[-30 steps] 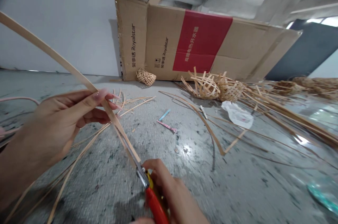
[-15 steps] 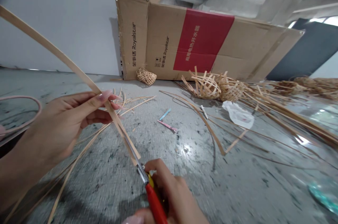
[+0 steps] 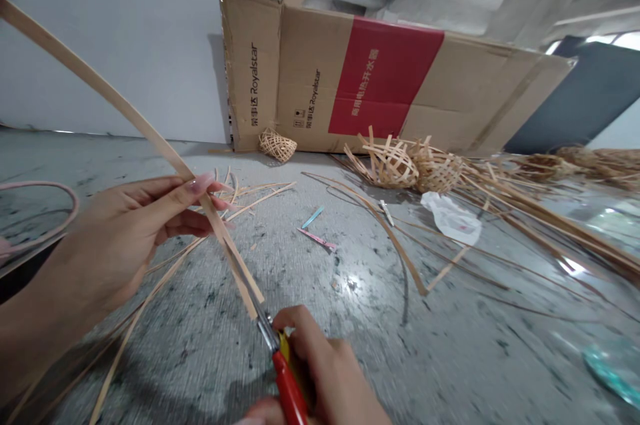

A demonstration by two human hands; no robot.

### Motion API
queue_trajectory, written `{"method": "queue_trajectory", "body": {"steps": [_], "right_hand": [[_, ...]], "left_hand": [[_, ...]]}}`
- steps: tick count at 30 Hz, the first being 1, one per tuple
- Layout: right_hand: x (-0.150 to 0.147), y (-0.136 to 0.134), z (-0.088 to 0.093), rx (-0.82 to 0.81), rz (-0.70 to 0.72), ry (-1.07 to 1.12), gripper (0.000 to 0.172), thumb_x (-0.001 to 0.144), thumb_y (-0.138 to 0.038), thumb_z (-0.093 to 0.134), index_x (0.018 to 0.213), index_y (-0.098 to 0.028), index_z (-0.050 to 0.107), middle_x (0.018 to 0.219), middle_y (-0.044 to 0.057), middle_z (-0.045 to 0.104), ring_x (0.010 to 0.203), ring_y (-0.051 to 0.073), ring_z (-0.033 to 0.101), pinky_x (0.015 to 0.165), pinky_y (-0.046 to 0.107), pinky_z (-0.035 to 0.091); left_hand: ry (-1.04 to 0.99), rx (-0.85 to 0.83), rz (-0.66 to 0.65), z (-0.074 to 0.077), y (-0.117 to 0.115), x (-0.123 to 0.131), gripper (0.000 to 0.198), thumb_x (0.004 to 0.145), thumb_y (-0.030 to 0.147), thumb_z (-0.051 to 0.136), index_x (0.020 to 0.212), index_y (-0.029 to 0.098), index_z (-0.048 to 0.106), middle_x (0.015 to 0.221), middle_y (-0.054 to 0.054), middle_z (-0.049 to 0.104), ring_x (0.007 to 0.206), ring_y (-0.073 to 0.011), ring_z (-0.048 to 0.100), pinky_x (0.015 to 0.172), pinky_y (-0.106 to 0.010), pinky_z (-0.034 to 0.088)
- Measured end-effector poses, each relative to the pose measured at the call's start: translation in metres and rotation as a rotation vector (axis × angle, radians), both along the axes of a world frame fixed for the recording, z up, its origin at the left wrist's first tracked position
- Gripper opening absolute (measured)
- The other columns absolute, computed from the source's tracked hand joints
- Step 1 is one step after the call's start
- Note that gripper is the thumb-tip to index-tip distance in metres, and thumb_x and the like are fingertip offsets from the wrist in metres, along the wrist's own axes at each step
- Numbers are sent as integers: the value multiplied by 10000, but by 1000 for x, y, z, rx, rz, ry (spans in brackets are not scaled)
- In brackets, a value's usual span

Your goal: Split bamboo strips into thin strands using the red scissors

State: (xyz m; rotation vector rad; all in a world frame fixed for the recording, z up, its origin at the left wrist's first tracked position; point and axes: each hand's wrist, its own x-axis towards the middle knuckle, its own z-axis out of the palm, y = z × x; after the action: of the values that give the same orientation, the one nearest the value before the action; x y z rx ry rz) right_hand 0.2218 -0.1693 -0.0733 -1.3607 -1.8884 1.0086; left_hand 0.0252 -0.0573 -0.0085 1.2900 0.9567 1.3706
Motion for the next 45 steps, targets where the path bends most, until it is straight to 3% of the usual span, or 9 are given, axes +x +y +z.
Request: {"method": "queue_trajectory", "body": {"steps": [3, 7, 13, 18, 22, 28, 36, 42, 45], "right_hand": [[1, 3, -2, -75, 56, 7, 387, 806, -552, 619, 942, -246, 427, 516, -71, 519, 399, 118, 401, 376, 248, 282], [1, 3, -4, -52, 18, -11, 358, 851, -528, 570, 974, -236, 404, 596, -44, 543, 456, 131, 430, 398, 251, 290], [6, 7, -14, 8, 55, 52, 409, 813, -617, 600, 923, -258, 439, 535, -111, 310, 442, 113, 247, 386, 244, 185], [3, 8, -13, -83, 57, 47, 509, 728, -691, 624, 924, -265, 428, 554, -96, 323, 466, 129, 265, 415, 266, 201], [3, 12, -11, -98, 77, 83, 517, 713, -660, 673, 932, -259, 430, 563, -106, 328, 495, 120, 251, 434, 259, 208], [5, 14, -3, -228, 177, 236, 364, 912, -589, 504, 994, -245, 418, 631, -53, 505, 535, 125, 416, 490, 257, 302], [4, 12, -5, -236, 130, 280, 529, 698, -504, 798, 971, -260, 415, 641, -76, 512, 548, 121, 444, 521, 251, 343], [0, 11, 13, -257, 131, 310, 347, 984, -561, 403, 1029, -235, 513, 639, -53, 479, 531, 117, 406, 496, 241, 334], [-1, 9, 22, -295, 129, 318, 331, 987, -525, 440, 1048, -222, 558, 678, -36, 504, 559, 124, 447, 528, 242, 375]], "left_hand": [[-6, -11, -16, -1, 1, 0, 136, 783, 362, 720, 719, 260, 783, 740, 25, 768, 623, -88, 693, 588, -126, 569], [-17, -33, -40, -1, 2, 0, 147, 766, 378, 738, 715, 248, 783, 736, 20, 769, 613, -85, 695, 573, -120, 559], [-48, -34, 7, 7, 11, -12, 184, 739, 395, 737, 737, 217, 781, 717, -20, 777, 611, -130, 710, 571, -194, 579], [-21, 118, 203, 16, 23, -25, 185, 790, 322, 697, 647, 221, 757, 644, 13, 751, 594, -105, 699, 600, -195, 572], [13, 92, 169, 14, 22, -24, 169, 765, 349, 713, 665, 225, 767, 657, 2, 758, 594, -122, 703, 579, -210, 565], [53, 141, 136, 5, 19, -18, 160, 787, 397, 700, 702, 284, 776, 682, 30, 762, 625, -108, 698, 589, -197, 552], [31, 98, 120, 12, 13, -17, 156, 806, 357, 690, 713, 263, 772, 702, 26, 765, 641, -105, 682, 601, -205, 529], [12, 117, 84, 17, 8, -15, 160, 810, 336, 684, 699, 257, 768, 685, 26, 758, 641, -119, 688, 608, -218, 534], [27, 111, 18, 15, 6, -14, 160, 812, 341, 686, 715, 250, 774, 695, 16, 764, 622, -109, 681, 586, -197, 525]]}}
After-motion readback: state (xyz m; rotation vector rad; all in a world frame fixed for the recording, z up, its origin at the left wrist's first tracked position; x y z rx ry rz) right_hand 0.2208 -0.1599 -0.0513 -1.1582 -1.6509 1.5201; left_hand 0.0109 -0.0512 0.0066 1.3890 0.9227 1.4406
